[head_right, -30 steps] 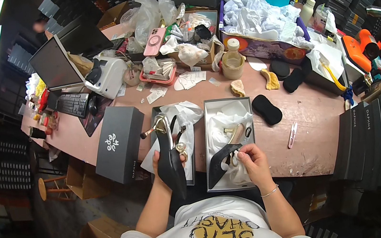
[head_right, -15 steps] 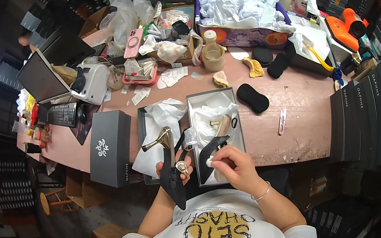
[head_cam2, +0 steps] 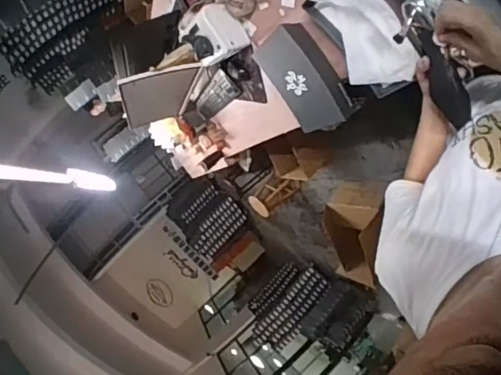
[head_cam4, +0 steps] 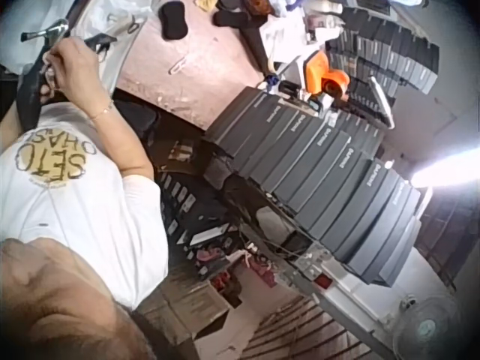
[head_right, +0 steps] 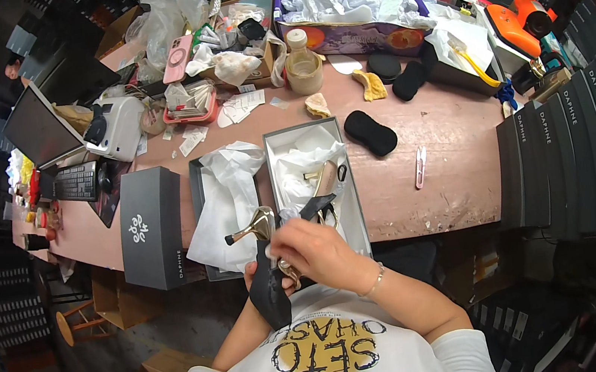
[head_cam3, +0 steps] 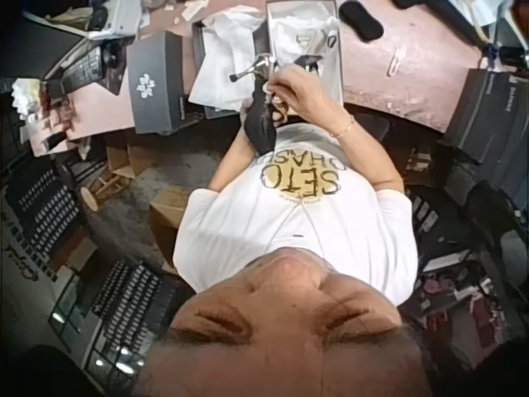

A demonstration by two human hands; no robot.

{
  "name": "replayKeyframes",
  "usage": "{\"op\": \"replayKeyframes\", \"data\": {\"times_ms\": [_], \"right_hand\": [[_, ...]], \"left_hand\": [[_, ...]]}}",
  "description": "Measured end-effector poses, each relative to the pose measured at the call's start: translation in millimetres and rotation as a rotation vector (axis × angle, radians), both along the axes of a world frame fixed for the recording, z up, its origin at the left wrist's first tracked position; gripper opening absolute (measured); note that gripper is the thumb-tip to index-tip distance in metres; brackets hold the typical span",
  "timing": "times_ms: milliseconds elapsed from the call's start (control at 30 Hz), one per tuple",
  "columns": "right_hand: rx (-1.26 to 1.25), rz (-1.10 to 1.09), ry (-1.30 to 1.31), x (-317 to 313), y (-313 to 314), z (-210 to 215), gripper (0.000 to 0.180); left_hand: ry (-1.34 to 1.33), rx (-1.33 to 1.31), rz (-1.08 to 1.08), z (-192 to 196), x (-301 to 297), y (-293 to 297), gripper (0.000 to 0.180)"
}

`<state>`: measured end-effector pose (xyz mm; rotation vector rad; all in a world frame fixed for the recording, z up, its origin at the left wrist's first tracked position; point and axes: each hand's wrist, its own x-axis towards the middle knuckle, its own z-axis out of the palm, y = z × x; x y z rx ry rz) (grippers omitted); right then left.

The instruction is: Inspecting and packaging a pair of black high-heeled shoes into a box with protective materials.

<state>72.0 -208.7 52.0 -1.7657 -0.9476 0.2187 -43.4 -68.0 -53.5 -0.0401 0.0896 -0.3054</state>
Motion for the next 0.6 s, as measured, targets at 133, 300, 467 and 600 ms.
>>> {"op": "replayKeyframes", "data": {"times_ms": [133, 300, 467, 600], "right_hand": [[0.015, -0.152, -0.065, 5, 4, -9, 0.010], [-0.012, 0.016, -0.098, -6, -11, 1, 0.012], [0.102, -0.324, -0.010, 32, -7, -11, 0.007], [0.180, -0.335, 0.355, 35, -35, -18, 0.006]], "left_hand": [[0.040, -0.081, 0.005, 4, 1, -8, 0.068], [0.006, 0.005, -0.022, -3, -7, -7, 0.066], [0.020, 0.097, -0.130, 27, 8, -8, 0.070], [-0.130, 0.789, -0.234, 83, 28, 27, 0.076]]}}
